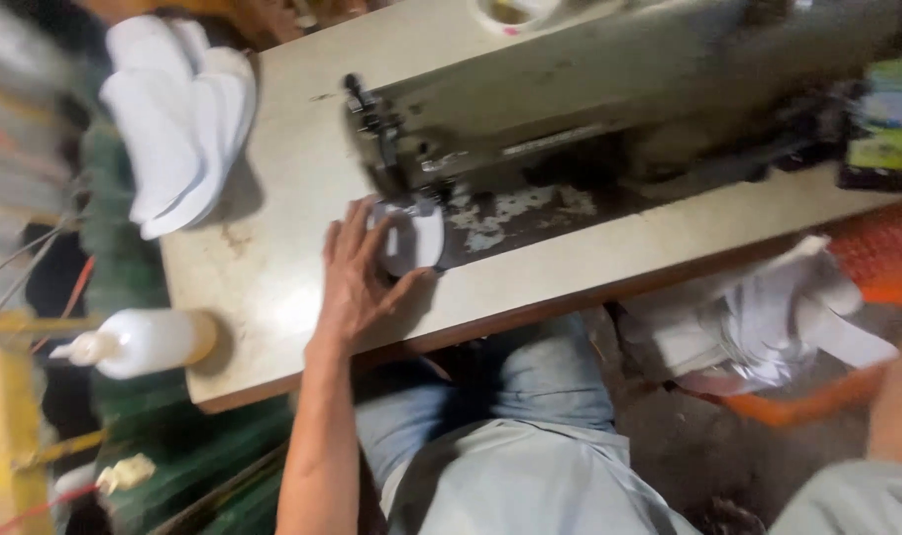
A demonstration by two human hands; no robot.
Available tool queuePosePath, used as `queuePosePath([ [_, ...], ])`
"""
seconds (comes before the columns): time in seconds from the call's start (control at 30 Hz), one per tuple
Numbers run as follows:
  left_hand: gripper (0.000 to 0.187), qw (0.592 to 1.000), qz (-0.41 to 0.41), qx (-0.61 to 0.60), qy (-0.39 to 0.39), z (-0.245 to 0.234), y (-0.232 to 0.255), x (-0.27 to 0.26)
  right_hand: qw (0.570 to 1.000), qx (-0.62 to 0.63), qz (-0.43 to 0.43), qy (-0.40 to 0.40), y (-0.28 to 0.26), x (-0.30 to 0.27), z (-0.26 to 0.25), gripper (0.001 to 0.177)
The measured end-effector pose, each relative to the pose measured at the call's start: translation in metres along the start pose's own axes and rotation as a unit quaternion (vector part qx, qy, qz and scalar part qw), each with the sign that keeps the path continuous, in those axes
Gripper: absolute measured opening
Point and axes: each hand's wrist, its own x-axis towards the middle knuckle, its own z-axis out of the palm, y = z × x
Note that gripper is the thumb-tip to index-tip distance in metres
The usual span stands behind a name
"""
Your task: Stitching the edges of shoe insoles using an industrial sewing machine at a fast pace.
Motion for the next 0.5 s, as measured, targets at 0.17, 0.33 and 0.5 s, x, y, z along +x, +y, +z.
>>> queuePosePath([
  [0.17,0.088,0.999,0.033,0.015,-0.026,-0.003,-0.007,0.008,0.988,0.036,-0.149,0.020,-0.097,-0.071,0.045,0.076],
  [0.33,0.083,0.998,-0.007,-0.015,-0.063,-0.018,0.007,0.019,0.992,-0.084,-0.088,0.031,-0.175,-0.123,0.077,0.064],
  [0.5,0.096,0.966,-0.194,-0.056,-0.160,-0.033,0.026,0.033,0.992,-0.116,-0.017,0.050,-0.193,-0.134,0.086,0.067],
])
